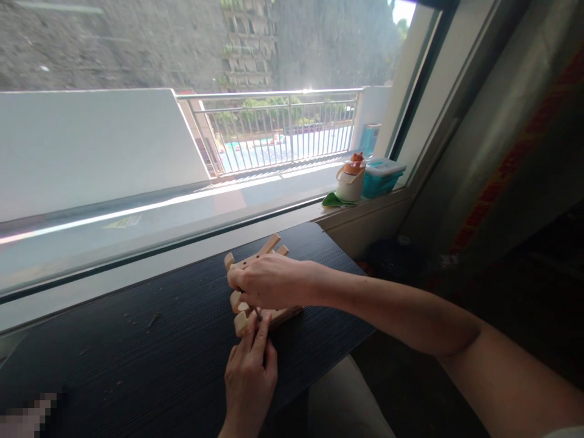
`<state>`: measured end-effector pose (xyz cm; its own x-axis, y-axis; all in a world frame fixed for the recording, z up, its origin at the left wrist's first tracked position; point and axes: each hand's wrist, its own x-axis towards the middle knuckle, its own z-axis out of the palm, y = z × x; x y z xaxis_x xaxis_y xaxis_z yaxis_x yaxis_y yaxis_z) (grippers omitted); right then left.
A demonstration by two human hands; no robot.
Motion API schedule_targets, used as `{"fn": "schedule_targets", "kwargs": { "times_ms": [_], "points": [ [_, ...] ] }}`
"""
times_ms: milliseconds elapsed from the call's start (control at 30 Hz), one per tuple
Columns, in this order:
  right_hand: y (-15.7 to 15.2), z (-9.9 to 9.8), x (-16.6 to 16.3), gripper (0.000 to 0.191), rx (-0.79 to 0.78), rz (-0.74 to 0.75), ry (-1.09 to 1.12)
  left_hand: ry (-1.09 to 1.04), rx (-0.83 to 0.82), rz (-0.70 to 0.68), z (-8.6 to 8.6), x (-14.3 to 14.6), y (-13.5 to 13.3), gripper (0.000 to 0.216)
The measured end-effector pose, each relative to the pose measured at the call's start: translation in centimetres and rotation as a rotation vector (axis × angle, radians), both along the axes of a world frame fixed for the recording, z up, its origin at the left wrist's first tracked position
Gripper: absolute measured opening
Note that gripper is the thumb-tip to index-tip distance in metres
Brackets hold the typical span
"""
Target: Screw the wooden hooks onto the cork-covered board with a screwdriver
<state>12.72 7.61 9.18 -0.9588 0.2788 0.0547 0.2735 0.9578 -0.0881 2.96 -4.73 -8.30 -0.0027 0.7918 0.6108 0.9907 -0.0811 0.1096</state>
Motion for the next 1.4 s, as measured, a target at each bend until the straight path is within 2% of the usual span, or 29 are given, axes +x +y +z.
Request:
{"fn": "schedule_targets", "kwargs": {
  "times_ms": [200,367,467,767,1100,1233,1400],
  "points": [
    [-0.2,1.3,0.2,0.019,0.037,-0.023,-0.030,0.020,-0.008,0.008,0.1,0.0,-0.1,0.046],
    [-0.5,2.5,0.2,0.015,0.002,0.079,-0.135,0.035,0.002,0.019,-0.1,-0.1,0.0,0.043],
    [-0.4,2.3,0.0,0.015,-0.012,0.122,-0.158,0.034,0.008,0.014,-0.1,-0.1,0.0,0.043],
    [0.4,0.5,-0.3,0.018,0.010,0.047,-0.045,0.015,0.021,-0.007,0.0,0.0,0.0,0.047],
    [-0.4,2.5,0.0,0.015,-0.019,0.045,-0.117,0.030,0.027,0.001,-0.2,-0.1,0.1,0.043],
    [-0.1,1.9,-0.1,0.012,-0.011,0.094,-0.089,0.030,0.023,0.006,-0.1,0.0,0.2,0.043],
    [0.0,0.9,-0.2,0.015,-0.001,0.049,-0.035,0.024,0.017,0.002,-0.2,-0.1,0.0,0.043]
  ]
}}
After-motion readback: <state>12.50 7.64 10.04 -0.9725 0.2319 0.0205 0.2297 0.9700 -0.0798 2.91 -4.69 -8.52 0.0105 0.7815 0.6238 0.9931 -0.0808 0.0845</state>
